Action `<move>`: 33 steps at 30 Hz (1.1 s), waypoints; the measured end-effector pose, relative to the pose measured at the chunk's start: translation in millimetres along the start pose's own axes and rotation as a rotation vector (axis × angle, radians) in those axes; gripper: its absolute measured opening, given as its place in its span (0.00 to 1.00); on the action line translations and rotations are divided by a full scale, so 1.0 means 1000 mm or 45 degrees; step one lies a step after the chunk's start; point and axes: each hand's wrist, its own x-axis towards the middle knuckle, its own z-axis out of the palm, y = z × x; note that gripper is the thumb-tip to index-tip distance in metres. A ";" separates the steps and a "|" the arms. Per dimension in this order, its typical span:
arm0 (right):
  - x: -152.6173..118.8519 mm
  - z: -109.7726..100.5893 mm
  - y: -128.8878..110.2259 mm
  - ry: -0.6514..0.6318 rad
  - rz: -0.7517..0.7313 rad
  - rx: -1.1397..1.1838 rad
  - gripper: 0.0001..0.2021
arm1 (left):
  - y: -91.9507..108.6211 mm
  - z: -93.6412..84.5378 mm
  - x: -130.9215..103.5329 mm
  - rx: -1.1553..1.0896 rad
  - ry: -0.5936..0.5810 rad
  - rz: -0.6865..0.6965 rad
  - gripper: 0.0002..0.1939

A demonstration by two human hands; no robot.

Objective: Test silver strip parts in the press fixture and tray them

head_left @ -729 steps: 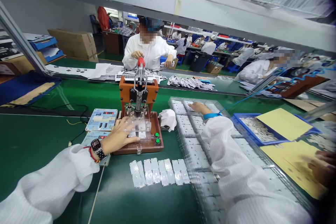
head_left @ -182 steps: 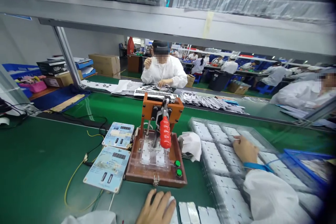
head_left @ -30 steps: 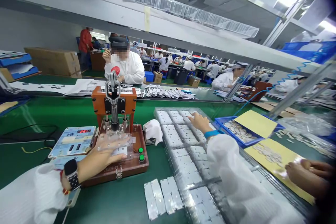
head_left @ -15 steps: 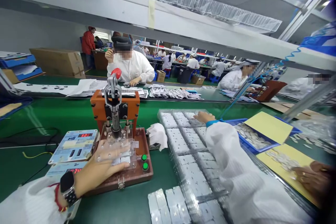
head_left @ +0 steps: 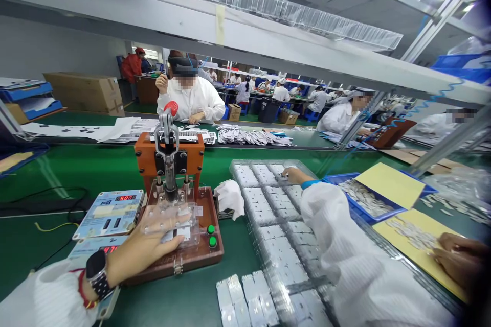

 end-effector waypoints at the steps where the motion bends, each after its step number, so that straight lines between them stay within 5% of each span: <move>1: -0.002 0.000 -0.001 -0.037 -0.011 -0.010 0.14 | 0.000 0.001 0.000 0.003 0.020 0.007 0.22; 17: -0.001 -0.006 -0.005 -0.090 -0.051 -0.129 0.15 | -0.001 0.006 -0.002 0.091 0.063 -0.083 0.21; 26: -0.008 -0.028 0.002 -0.086 -0.109 -0.236 0.14 | 0.002 0.004 0.000 0.050 0.070 -0.064 0.22; 33: -0.011 -0.016 -0.006 -0.112 -0.125 -0.316 0.14 | 0.001 0.005 -0.001 0.075 0.094 -0.075 0.21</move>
